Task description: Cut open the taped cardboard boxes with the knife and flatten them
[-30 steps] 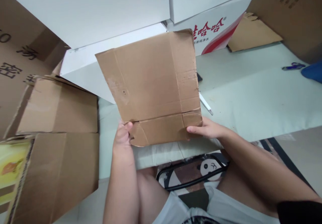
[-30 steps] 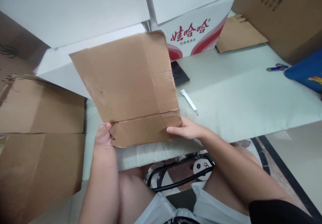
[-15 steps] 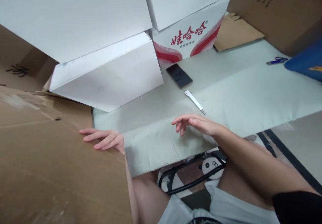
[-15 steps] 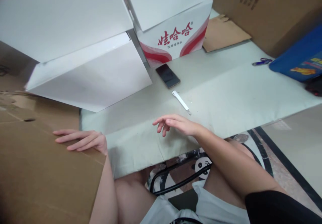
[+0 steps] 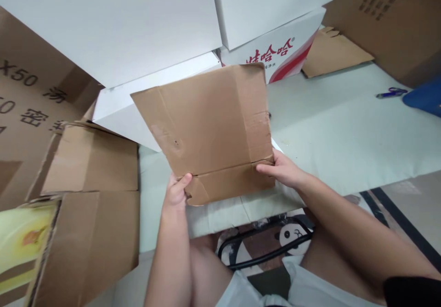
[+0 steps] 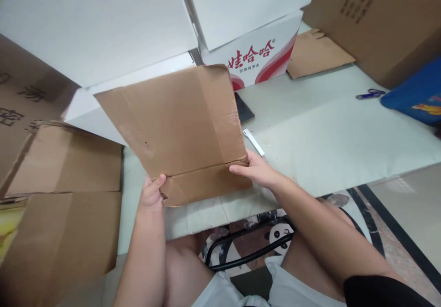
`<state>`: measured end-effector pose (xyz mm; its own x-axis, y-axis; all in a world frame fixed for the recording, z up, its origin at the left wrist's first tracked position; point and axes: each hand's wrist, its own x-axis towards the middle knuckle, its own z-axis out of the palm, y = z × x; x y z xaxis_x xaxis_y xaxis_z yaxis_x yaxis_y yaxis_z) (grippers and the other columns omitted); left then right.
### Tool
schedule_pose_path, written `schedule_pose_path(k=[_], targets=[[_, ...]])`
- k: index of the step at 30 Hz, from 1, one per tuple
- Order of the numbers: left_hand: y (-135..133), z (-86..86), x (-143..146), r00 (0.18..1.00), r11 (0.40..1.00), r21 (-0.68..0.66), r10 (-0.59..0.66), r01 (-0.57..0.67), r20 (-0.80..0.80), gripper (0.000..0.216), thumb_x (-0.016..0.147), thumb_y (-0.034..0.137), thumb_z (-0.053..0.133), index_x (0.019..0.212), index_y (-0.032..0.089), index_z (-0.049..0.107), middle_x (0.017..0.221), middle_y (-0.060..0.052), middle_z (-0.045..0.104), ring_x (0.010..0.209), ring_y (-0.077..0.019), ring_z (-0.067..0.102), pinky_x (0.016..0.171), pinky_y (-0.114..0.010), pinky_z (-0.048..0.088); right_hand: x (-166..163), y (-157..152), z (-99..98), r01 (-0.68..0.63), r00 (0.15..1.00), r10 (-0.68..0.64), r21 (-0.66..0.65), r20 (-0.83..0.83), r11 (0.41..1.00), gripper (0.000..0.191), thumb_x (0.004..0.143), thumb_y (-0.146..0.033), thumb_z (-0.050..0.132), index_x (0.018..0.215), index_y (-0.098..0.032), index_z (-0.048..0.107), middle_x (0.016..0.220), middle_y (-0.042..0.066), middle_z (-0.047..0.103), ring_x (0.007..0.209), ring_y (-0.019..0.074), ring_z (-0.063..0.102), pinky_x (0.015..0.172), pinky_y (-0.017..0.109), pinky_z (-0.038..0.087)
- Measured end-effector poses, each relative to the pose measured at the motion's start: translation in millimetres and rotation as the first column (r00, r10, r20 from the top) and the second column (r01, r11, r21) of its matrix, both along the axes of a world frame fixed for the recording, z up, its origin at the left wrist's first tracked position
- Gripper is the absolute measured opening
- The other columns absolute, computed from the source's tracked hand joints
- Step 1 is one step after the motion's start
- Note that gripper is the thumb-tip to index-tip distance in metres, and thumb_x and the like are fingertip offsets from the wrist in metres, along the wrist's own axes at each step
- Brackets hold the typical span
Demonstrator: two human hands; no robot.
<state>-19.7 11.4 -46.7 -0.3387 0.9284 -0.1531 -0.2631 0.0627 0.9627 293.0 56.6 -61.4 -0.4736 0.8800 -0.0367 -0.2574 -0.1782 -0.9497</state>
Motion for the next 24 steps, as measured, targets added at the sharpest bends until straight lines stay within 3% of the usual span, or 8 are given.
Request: schedule_pose_path(k=[5, 7, 10, 13, 15, 17, 21, 24], targets=[[-13.0, 5.2, 6.5, 1.0, 1.0, -0.022, -0.014, 0.014, 0.007, 0.047, 0.052, 0.044, 0.092, 0.088, 0.021, 0.072, 0.079, -0.004, 0.076, 0.067, -0.0201, 0.072, 0.059, -0.028, 0.058, 14.9, 6.5, 13.0, 0.143, 0.989, -0.144, -0.053, -0.032, 0.988, 0.044, 0.067, -0.047, 0.092, 0.098, -0.021, 0.074, 0.096, 0.006, 0.083, 0.091, 0.0243, 0.078, 0.092, 0.042, 0.06], [-13.4, 8.0, 5.3, 1.0, 1.0, -0.019, -0.02, 0.02, 0.013, 0.043, 0.057, 0.048, 0.088, 0.087, 0.021, 0.072, 0.079, -0.004, 0.074, 0.062, -0.0169, 0.069, 0.056, -0.026, 0.056, 24.7, 11.0, 17.3, 0.261, 0.96, -0.268, -0.085, -0.087, 0.962, 0.045, 0.063, -0.046, 0.094, 0.094, -0.021, 0.075, 0.089, 0.005, 0.082, 0.084, 0.0245, 0.078, 0.084, 0.04, 0.062], [-9.2, 7.3, 5.7, 1.0, 0.999, -0.017, -0.031, 0.031, 0.007, 0.037, 0.062, 0.047, 0.085, 0.083, 0.02, 0.069, 0.077, -0.003, 0.071, 0.065, -0.0155, 0.068, 0.062, -0.028, 0.058, 36.3, 19.3, 20.5, 0.498, 0.834, -0.51, -0.109, -0.211, 0.86, 0.043, 0.061, -0.043, 0.093, 0.093, -0.023, 0.074, 0.087, 0.003, 0.081, 0.082, 0.0246, 0.078, 0.081, 0.042, 0.064], [-2.6, 0.2, 9.7, 0.998, 0.999, -0.012, -0.052, 0.052, -0.033, 0.029, 0.07, 0.038, 0.084, 0.074, 0.018, 0.063, 0.07, 0.0, 0.065, 0.063, -0.012, 0.064, 0.062, -0.024, 0.055, 41.2, 26.9, 23.1, 0.693, 0.651, -0.689, -0.122, -0.317, 0.711, 0.038, 0.061, -0.034, 0.091, 0.091, -0.023, 0.071, 0.09, 0.001, 0.08, 0.09, 0.0236, 0.077, 0.089, 0.045, 0.062], [1.2, -5.2, 12.4, 0.994, 0.997, -0.018, -0.08, 0.079, -0.074, 0.027, 0.084, 0.036, 0.078, 0.076, 0.017, 0.061, 0.072, 0.001, 0.063, 0.063, -0.0105, 0.061, 0.06, -0.023, 0.053, 42.6, 29.7, 25.4, 0.772, 0.546, -0.767, -0.152, -0.338, 0.617, 0.035, 0.06, -0.029, 0.089, 0.088, -0.023, 0.07, 0.09, 0.001, 0.079, 0.093, 0.0224, 0.076, 0.093, 0.044, 0.061], [3.0, -8.7, 13.6, 0.988, 0.995, -0.029, -0.098, 0.095, -0.122, 0.026, 0.096, 0.037, 0.069, 0.084, 0.015, 0.063, 0.076, 0.001, 0.063, 0.064, -0.0108, 0.06, 0.06, -0.025, 0.053, 43.5, 30.0, 28.0, 0.799, 0.498, -0.799, -0.179, -0.337, 0.573, 0.032, 0.057, -0.027, 0.089, 0.081, -0.022, 0.068, 0.088, 0.001, 0.079, 0.091, 0.0222, 0.076, 0.093, 0.043, 0.061], [1.5, -4.5, 7.2, 0.969, 0.999, -0.028, -0.024, 0.018, -0.246, 0.024, 0.1, 0.038, 0.065, 0.096, 0.014, 0.066, 0.086, -0.001, 0.066, 0.07, -0.0119, 0.062, 0.065, -0.028, 0.056, 41.8, 25.4, 33.4, 0.752, 0.556, -0.76, -0.186, -0.335, 0.632, 0.03, 0.054, -0.026, 0.088, 0.074, -0.022, 0.067, 0.08, 0.002, 0.079, 0.088, 0.0258, 0.076, 0.093, 0.046, 0.061], [2.8, 14.6, -6.4, 0.922, 0.994, 0.004, 0.107, -0.113, -0.372, 0.022, 0.097, 0.033, 0.066, 0.087, 0.014, 0.064, 0.084, -0.001, 0.066, 0.074, -0.0133, 0.065, 0.069, -0.029, 0.057, 34.9, 22.5, 36.3, 0.719, 0.6, -0.725, -0.171, -0.338, 0.674, 0.03, 0.053, -0.025, 0.088, 0.074, -0.022, 0.068, 0.079, 0.004, 0.078, 0.092, 0.0287, 0.076, 0.094, 0.048, 0.06]])
